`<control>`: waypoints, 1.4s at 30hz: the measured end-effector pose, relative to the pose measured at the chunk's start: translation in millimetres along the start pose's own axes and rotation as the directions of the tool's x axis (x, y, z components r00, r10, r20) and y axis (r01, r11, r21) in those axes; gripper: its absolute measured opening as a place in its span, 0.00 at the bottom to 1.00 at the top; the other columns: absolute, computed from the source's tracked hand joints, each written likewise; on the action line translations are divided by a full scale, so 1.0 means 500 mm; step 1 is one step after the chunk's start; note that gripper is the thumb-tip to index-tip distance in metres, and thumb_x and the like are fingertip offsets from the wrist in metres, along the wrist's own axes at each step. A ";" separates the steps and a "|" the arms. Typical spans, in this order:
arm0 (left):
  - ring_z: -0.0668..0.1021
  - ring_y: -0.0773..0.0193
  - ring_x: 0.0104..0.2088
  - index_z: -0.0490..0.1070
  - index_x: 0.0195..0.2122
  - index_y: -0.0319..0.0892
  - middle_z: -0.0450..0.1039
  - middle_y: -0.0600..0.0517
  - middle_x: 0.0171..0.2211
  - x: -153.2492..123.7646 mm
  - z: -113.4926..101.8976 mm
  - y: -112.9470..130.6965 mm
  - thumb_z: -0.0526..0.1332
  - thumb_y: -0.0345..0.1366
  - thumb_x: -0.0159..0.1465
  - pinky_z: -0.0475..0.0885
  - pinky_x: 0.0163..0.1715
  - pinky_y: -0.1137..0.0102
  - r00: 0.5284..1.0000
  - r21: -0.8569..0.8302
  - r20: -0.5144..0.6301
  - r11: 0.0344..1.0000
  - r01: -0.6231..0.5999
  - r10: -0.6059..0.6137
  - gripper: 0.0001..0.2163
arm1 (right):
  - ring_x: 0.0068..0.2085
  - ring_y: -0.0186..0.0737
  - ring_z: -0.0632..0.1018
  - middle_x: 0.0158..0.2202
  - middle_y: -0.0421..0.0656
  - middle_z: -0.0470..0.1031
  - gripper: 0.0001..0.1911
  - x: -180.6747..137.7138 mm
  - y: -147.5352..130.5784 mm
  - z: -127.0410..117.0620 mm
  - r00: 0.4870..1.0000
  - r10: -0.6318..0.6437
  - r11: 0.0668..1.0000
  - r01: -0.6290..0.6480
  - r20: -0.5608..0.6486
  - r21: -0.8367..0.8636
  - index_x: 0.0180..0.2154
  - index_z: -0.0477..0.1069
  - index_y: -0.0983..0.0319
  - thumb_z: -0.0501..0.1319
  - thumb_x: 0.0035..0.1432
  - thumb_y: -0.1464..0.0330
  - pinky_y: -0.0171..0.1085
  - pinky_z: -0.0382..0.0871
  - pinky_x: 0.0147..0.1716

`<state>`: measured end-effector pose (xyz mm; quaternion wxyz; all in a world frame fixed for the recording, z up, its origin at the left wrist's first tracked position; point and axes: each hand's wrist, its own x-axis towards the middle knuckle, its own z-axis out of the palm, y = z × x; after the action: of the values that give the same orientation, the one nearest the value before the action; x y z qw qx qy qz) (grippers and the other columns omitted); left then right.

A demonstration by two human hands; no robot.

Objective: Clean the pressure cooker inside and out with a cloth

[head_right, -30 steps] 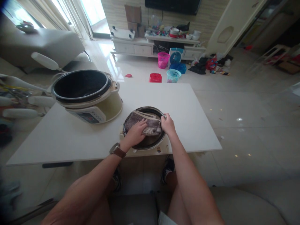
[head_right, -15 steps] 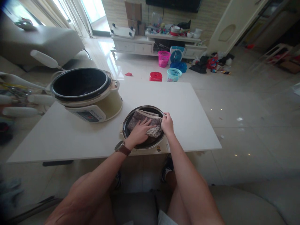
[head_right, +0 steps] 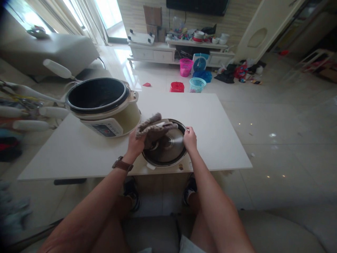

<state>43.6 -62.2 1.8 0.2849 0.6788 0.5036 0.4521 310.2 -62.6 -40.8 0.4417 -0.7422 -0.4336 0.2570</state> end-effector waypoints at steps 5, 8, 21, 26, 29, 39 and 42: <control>0.77 0.51 0.60 0.73 0.60 0.43 0.78 0.43 0.58 -0.006 0.020 0.016 0.55 0.30 0.67 0.69 0.64 0.58 0.992 0.196 0.088 0.975 -0.106 0.091 0.21 | 0.46 0.50 0.78 0.45 0.49 0.81 0.17 0.005 -0.004 0.005 1.000 -0.002 1.000 0.001 0.015 0.020 0.45 0.75 0.58 0.52 0.62 0.61 0.47 0.70 0.52; 0.64 0.49 0.72 0.67 0.68 0.49 0.63 0.46 0.72 -0.025 0.057 0.030 0.55 0.23 0.62 0.52 0.73 0.47 0.901 0.318 0.427 0.922 -0.223 0.071 0.33 | 0.44 0.49 0.78 0.43 0.48 0.81 0.17 0.008 -0.003 0.013 1.000 0.001 0.999 -0.001 0.008 0.032 0.44 0.75 0.58 0.53 0.61 0.59 0.46 0.70 0.50; 0.45 0.30 0.76 0.62 0.72 0.57 0.49 0.47 0.77 -0.108 0.115 0.072 0.56 0.35 0.68 0.43 0.63 0.20 0.752 0.238 0.620 0.967 0.091 -0.223 0.30 | 0.41 0.49 0.76 0.40 0.48 0.78 0.20 -0.003 -0.001 0.020 0.999 -0.027 0.997 0.029 -0.036 0.066 0.44 0.74 0.60 0.53 0.59 0.56 0.45 0.69 0.46; 0.70 0.47 0.69 0.73 0.64 0.46 0.76 0.44 0.62 -0.061 0.105 0.049 0.56 0.40 0.72 0.62 0.70 0.48 0.940 -0.334 0.324 0.916 0.221 -0.108 0.21 | 0.41 0.48 0.77 0.41 0.48 0.79 0.21 0.009 0.007 0.020 0.999 0.040 0.985 -0.041 0.013 0.168 0.43 0.74 0.59 0.56 0.55 0.53 0.43 0.70 0.45; 0.76 0.49 0.63 0.74 0.62 0.42 0.80 0.44 0.57 -0.015 0.080 0.019 0.57 0.41 0.72 0.67 0.67 0.52 0.963 -0.427 -0.046 0.877 0.221 -0.265 0.20 | 0.43 0.48 0.77 0.42 0.47 0.80 0.23 0.011 0.010 0.020 0.998 0.065 0.980 -0.066 0.013 0.187 0.43 0.74 0.59 0.57 0.54 0.51 0.43 0.70 0.45; 0.63 0.47 0.73 0.66 0.69 0.46 0.64 0.44 0.71 -0.015 0.077 0.019 0.54 0.26 0.66 0.50 0.73 0.43 0.967 0.059 0.256 0.998 -0.012 -0.003 0.29 | 0.40 0.44 0.76 0.37 0.43 0.79 0.19 -0.013 0.000 0.045 0.999 0.028 0.977 -0.021 -0.033 0.210 0.42 0.74 0.59 0.56 0.56 0.55 0.41 0.67 0.44; 0.54 0.43 0.76 0.60 0.73 0.47 0.54 0.46 0.76 -0.033 0.103 0.034 0.54 0.25 0.63 0.45 0.72 0.35 0.880 0.298 0.467 0.953 -0.061 -0.089 0.35 | 0.40 0.43 0.76 0.36 0.41 0.79 0.17 -0.015 0.005 0.052 0.999 -0.005 0.960 0.015 -0.034 0.281 0.39 0.74 0.59 0.56 0.55 0.55 0.40 0.68 0.45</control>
<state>95.8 -79.6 -11.3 0.2950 0.8007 0.4867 0.1869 287.5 -58.3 -55.2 0.5508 -0.6739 -0.3893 0.3015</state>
